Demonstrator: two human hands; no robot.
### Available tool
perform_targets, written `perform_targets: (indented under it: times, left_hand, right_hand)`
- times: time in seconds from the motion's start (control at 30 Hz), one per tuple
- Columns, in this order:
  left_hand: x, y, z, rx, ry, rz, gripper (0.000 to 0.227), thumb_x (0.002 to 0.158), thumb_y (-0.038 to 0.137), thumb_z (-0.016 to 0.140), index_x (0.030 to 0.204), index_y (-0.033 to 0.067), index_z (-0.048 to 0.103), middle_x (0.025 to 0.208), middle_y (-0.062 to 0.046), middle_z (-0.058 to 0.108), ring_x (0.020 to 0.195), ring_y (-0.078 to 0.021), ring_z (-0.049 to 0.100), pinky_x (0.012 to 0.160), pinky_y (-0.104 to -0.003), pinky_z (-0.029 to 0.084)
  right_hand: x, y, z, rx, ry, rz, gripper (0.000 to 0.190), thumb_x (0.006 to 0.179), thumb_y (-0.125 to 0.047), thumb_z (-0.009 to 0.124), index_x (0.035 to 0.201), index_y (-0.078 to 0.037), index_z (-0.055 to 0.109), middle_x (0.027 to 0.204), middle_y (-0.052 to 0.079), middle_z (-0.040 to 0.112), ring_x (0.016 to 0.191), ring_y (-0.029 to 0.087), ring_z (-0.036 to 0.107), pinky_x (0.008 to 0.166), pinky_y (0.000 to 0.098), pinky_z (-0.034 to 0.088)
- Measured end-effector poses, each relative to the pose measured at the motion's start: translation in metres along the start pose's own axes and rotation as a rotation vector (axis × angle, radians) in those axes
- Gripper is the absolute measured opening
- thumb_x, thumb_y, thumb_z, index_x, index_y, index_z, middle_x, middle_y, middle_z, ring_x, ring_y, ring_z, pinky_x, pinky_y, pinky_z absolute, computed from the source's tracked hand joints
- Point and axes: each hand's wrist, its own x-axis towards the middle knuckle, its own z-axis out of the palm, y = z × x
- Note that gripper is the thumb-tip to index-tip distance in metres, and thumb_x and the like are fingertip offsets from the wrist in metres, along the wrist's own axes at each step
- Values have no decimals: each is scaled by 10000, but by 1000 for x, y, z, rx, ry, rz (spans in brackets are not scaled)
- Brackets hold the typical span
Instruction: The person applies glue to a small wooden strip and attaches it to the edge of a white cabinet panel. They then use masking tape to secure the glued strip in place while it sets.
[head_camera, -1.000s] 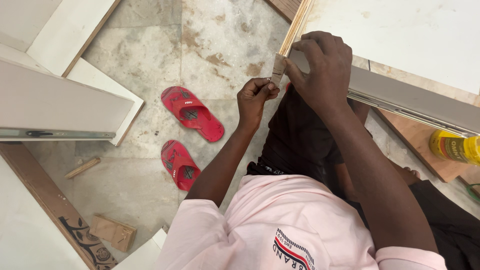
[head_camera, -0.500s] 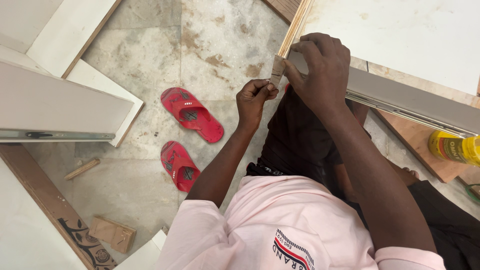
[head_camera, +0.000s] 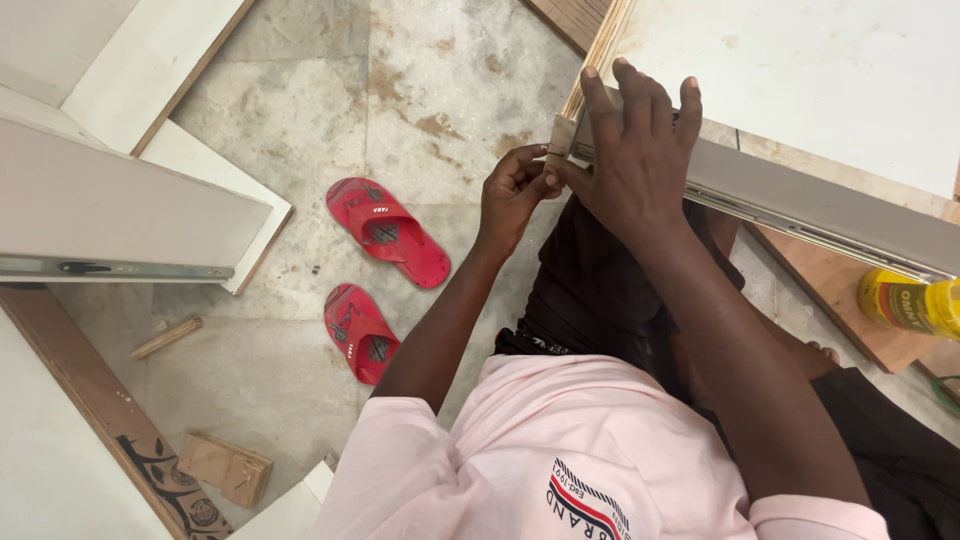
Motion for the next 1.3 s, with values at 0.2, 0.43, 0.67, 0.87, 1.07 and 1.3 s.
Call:
perform_targets:
  times: [0.2,0.43,0.67,0.87,1.07,1.3]
  left_hand:
    - [5,-2,-9,-42,-68,-2,371,1002,97,717,1337,-9,599,1071,-135,745,958,-178,739,872,-336,644]
    - [6,-11,-11,-65,-38,37,314,996,57,709,1290,-7,623,1059,-127,755,936,-178,748,849,-335,653]
    - [7,-13,-13,-23,-30,13,301,993,53,708,1276,-19,635,1066,-128,752,930,-182,752,842,-329,657]
    - [7,-9,-22,-20,-42,-31,374,977,100,729,1316,-20,629,1089,-129,745,956,-184,752,842,-330,667]
    - [6,-6,-30,-67,-125,-17,388,985,123,714,1344,14,618,1069,-100,735,961,-154,740,855,-309,656]
    - [2,-6,-28,-56,-75,-19,326,988,93,700,1298,8,643,989,-75,770,896,-124,746,807,-283,639]
  right_hand:
    - [-6,1,15,-46,-11,-6,1172,757,-578,949,1632,-90,341,1520,205,441,1439,387,450,1237,647,86]
    - [-3,-4,12,-56,-14,-6,1200,744,-576,980,1618,-67,334,1461,162,482,1346,362,467,1185,604,219]
    - [-3,-4,12,-70,17,-34,1196,752,-558,989,1612,-47,334,1439,149,490,1324,346,461,1148,575,274]
    - [-4,-10,13,-90,-54,-50,1161,811,-551,960,1603,-17,299,1452,171,455,1387,365,442,1198,605,231]
    - [-8,-26,9,-133,-31,-61,1314,713,-625,966,1615,29,270,1488,232,432,1405,424,398,1168,693,105]
    - [-7,-35,16,-133,26,-29,1270,790,-576,966,1614,57,237,1430,174,479,1379,380,434,1201,668,146]
